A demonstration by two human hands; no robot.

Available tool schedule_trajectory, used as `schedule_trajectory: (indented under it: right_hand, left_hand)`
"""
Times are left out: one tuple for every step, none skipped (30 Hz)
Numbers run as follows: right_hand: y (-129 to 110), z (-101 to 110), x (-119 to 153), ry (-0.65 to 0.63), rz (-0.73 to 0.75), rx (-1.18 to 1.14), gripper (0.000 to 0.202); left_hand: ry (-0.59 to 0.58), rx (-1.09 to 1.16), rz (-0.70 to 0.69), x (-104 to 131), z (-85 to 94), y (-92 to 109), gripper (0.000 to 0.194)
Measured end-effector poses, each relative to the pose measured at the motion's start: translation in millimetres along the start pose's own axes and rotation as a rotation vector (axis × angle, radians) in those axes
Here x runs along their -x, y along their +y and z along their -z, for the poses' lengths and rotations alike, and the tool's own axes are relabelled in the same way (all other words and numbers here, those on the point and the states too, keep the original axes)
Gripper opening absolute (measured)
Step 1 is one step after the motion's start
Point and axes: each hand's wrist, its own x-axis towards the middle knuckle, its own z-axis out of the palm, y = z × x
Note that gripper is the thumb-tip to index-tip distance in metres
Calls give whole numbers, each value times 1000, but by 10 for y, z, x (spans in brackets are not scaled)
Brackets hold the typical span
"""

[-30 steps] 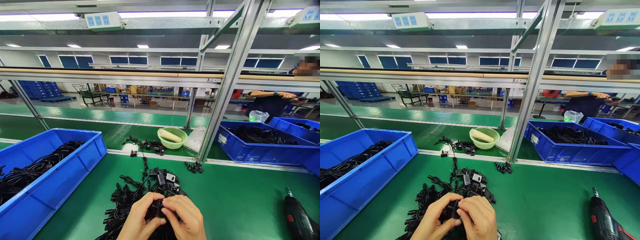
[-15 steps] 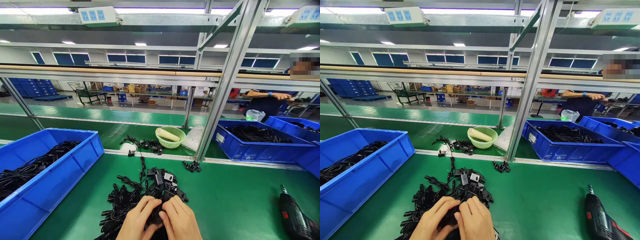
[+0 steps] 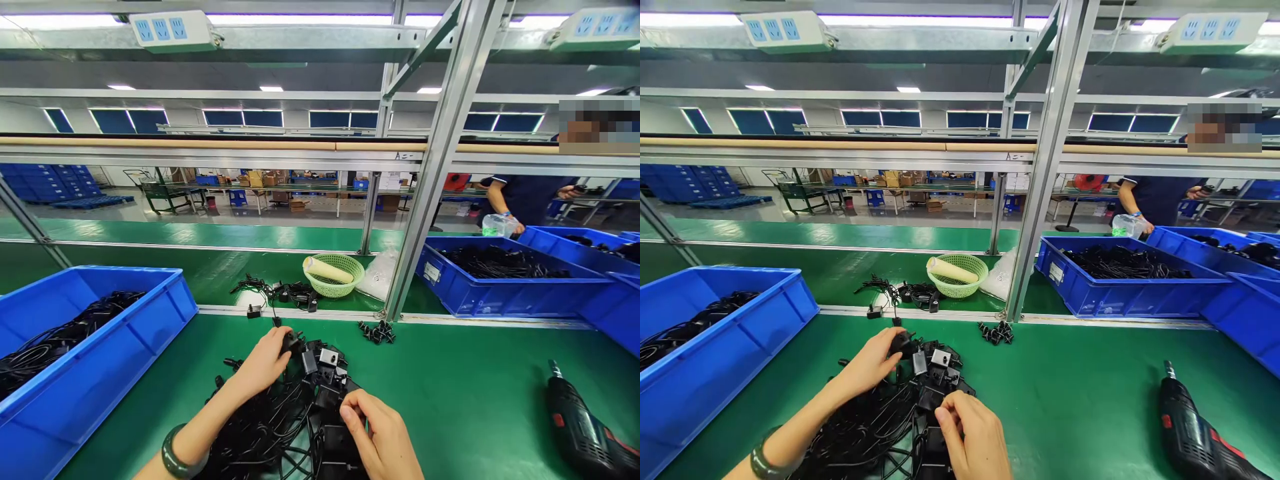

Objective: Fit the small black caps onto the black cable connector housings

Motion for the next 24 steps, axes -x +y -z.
schedule_trajectory:
  right_hand:
    - [60, 25, 3, -24, -6, 9, 31]
    - [128, 57, -8, -51, -23, 24, 33]
    - [201, 99, -36, -76, -53, 50, 34]
    - [280, 149, -84, -98, -96, 91, 34]
    - [364, 205, -152, -119, -148, 148, 33]
    - [453, 262, -238, -140, -201, 228, 30]
    - [546, 314, -338, -161, -250, 315, 23]
    - [643, 357, -448, -174, -290, 416, 15]
    - [741, 384, -559, -178, -321, 523, 12]
    - [838, 395, -667, -165, -342, 578, 15]
    - [931, 390, -765, -155, -355, 623, 19]
    - [1017, 370, -849, -145, -365, 657, 22]
    - [1094, 341, -915, -139, -369, 678, 23]
    - [1162, 307, -963, -140, -370, 699, 22]
    - [1218, 273, -993, -146, -369, 718, 20]
    - [1262, 243, -1007, -154, -364, 732, 16]
    - [1297, 220, -1009, -162, -360, 741, 14]
    - [1322, 204, -1003, -169, -355, 747, 15]
    - [1340, 196, -992, -170, -351, 751, 17]
    - [1353, 193, -980, -169, -348, 753, 18]
    - [1364, 192, -970, -166, -345, 756, 18]
    - [1375, 191, -964, -164, -341, 758, 19]
    - [1387, 188, -961, -164, -337, 762, 21]
    - [1402, 183, -961, -169, -332, 765, 23]
  left_hand:
    - [-50, -24, 7, -7, -62, -17, 53]
    - [-97, -56, 11, 10, -117, -21, 59]
    - [-143, -91, 10, 45, -160, -15, 63]
    - [-185, -121, 2, 91, -187, -1, 66]
    - [-221, -143, -10, 139, -199, 18, 68]
    - [-250, -154, -23, 183, -196, 38, 69]
    - [-269, -155, -36, 219, -182, 55, 70]
    - [-277, -147, -49, 245, -159, 66, 72]
    - [-276, -136, -59, 259, -128, 69, 74]
    - [-268, -122, -68, 263, -91, 61, 76]
    - [-255, -106, -75, 257, -48, 38, 77]
    - [-239, -88, -79, 242, 2, -2, 77]
    - [-221, -75, -76, 218, 57, -62, 75]
    - [-202, -68, -66, 184, 116, -145, 73]
    - [-174, -71, -51, 140, 177, -251, 70]
    - [-136, -85, -29, 87, 238, -382, 68]
    - [-92, -113, 2, 23, 295, -533, 67]
    - [-46, -152, 41, -50, 345, -701, 67]
    - [-1, -195, 92, -130, 386, -877, 66]
    - [33, -238, 148, -216, 415, -1054, 67]
    - [63, -269, 202, -305, 431, -1221, 66]
    - [87, -284, 240, -394, 434, -1370, 67]
    - [105, -289, 263, -482, 422, -1495, 67]
    - [119, -285, 272, -564, 398, -1593, 68]
